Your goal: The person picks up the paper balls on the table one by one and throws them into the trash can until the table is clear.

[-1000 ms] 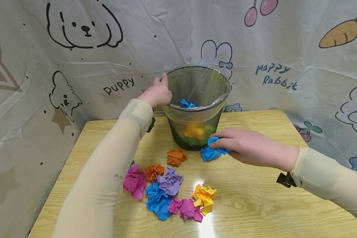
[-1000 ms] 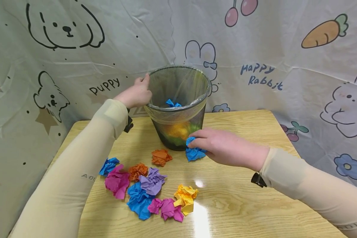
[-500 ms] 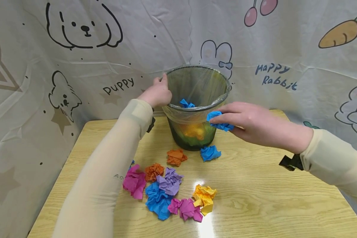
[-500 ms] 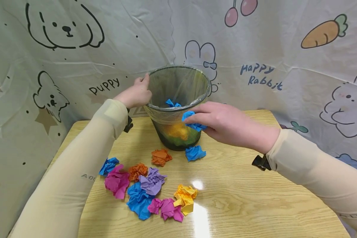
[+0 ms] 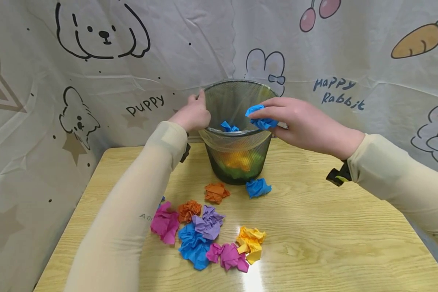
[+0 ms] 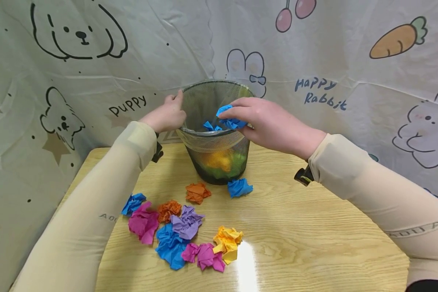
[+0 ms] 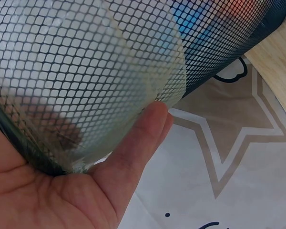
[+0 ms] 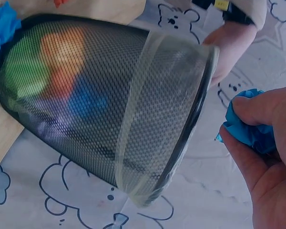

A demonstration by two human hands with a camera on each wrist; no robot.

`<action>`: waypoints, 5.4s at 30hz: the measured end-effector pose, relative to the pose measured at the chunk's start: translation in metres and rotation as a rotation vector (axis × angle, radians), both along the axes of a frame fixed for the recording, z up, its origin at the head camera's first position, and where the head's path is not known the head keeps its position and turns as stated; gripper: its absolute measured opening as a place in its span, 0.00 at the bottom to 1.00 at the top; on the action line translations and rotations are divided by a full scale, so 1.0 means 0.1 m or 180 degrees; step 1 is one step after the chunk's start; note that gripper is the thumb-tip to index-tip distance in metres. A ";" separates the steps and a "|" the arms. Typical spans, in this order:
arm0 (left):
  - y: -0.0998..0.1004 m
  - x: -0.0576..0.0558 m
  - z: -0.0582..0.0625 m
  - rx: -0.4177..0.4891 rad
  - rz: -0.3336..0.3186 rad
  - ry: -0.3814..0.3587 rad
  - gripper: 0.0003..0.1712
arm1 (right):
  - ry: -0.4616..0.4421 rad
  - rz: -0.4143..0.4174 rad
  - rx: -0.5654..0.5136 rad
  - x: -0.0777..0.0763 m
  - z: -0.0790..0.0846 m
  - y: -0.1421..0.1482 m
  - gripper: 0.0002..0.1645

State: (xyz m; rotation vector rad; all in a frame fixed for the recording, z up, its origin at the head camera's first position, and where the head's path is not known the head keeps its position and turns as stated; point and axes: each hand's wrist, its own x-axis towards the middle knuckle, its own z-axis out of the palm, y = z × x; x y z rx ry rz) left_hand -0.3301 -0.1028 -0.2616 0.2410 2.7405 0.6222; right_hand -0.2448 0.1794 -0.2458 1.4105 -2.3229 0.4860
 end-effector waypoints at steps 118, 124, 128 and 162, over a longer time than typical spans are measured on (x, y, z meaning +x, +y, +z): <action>-0.02 0.02 0.02 -0.0044 -0.0022 0.0006 0.42 | -0.0679 -0.0268 0.1018 0.05 -1.87 0.51 0.35; 0.01 0.02 0.01 -0.0012 -0.0029 0.0004 0.42 | -0.0539 -0.0144 0.0982 0.09 -2.08 0.33 0.34; 0.01 0.00 -0.01 -0.0010 0.0018 0.0025 0.43 | -0.0507 -0.0152 0.1040 0.11 -2.14 0.24 0.34; 0.01 0.01 0.00 -0.0030 0.0018 -0.0009 0.43 | -0.0754 -0.0271 0.1427 0.32 -2.29 0.21 0.30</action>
